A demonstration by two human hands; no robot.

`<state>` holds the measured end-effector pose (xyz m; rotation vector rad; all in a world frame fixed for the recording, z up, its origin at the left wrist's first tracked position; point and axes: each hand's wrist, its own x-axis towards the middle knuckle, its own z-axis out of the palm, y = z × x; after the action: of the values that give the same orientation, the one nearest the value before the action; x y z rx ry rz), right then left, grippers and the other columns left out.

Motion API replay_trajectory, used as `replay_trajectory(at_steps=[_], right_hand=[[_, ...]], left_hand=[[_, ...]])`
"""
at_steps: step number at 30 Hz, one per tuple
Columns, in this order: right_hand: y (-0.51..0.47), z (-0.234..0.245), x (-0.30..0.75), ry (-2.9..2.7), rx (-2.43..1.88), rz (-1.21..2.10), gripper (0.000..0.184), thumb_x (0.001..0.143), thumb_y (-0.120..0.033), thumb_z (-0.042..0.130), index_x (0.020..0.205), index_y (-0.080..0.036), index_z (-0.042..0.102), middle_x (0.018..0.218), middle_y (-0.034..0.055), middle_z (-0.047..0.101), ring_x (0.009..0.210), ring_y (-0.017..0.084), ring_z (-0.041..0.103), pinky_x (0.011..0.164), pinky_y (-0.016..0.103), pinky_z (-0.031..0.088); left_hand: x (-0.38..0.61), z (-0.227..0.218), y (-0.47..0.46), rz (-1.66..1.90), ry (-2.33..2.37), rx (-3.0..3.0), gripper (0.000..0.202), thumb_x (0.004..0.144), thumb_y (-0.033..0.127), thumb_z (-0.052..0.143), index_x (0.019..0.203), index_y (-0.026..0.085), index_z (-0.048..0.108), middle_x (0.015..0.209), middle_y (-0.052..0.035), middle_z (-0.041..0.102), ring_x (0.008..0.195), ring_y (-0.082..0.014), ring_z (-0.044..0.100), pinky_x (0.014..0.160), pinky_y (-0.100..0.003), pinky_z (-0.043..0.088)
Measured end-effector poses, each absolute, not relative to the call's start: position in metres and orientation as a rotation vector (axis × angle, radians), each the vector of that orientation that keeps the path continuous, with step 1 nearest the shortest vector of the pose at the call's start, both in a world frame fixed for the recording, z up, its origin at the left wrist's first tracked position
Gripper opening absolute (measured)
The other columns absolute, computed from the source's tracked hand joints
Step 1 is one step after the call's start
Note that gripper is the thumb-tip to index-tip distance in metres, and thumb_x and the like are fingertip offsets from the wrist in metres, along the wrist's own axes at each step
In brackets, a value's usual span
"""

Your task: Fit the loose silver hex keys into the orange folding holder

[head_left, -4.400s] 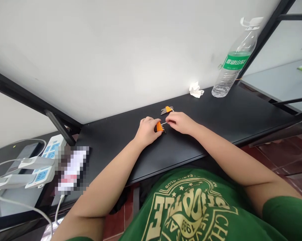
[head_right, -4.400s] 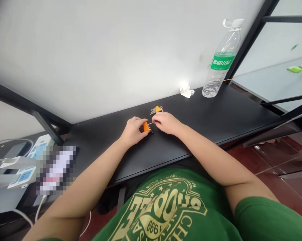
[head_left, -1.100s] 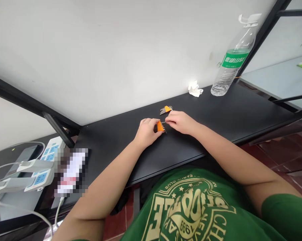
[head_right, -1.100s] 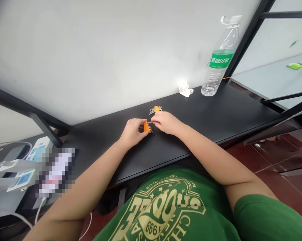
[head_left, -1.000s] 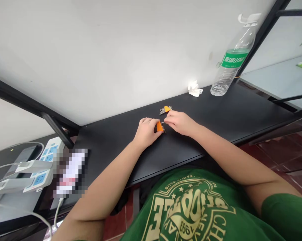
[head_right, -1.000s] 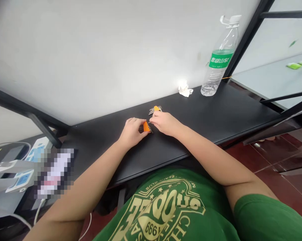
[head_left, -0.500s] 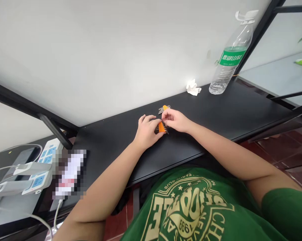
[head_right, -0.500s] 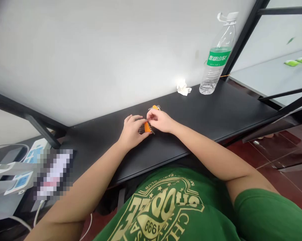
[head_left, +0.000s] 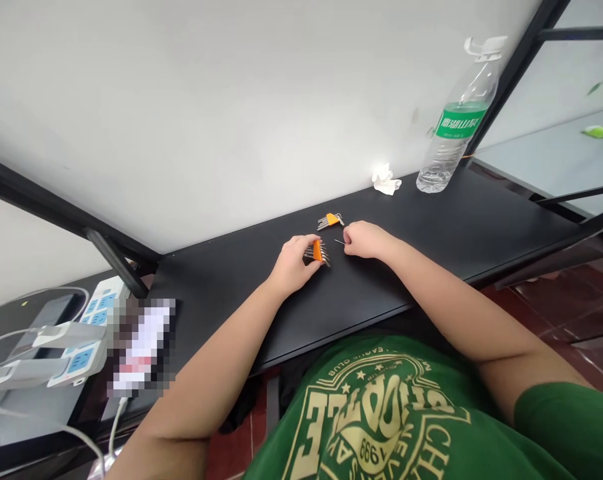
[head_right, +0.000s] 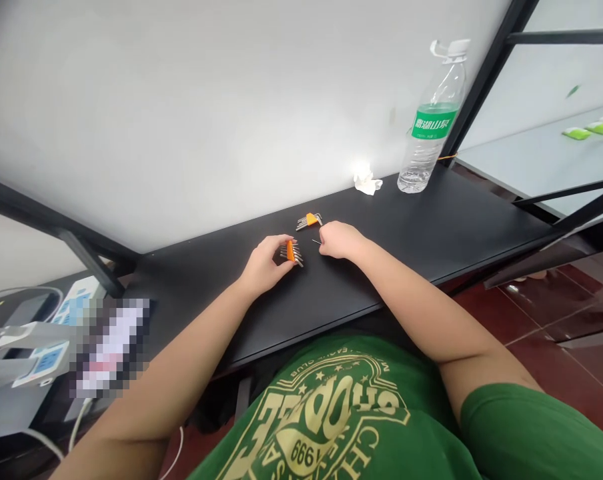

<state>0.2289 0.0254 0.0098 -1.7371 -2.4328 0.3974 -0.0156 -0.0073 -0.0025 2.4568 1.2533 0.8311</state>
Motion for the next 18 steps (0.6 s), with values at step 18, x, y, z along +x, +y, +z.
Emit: replay_trajectory(at_steps=[18], right_hand=[[0.012,0.010,0.228,-2.246,-1.356,0.578,0.008,0.080,-0.015,0.065,0.081,-0.021,0.060,0.083,0.0027,0.068,0.074,0.017,0.061,0.066,0.028,0.041]], left_hand=[[-0.013,-0.005,-0.003,0.787,1.369,2.459,0.044,0.082,0.026,0.081,0.121,0.025,0.062,0.122,-0.0047,0.073,0.112,-0.0263,0.068,0.110,-0.047,0.048]])
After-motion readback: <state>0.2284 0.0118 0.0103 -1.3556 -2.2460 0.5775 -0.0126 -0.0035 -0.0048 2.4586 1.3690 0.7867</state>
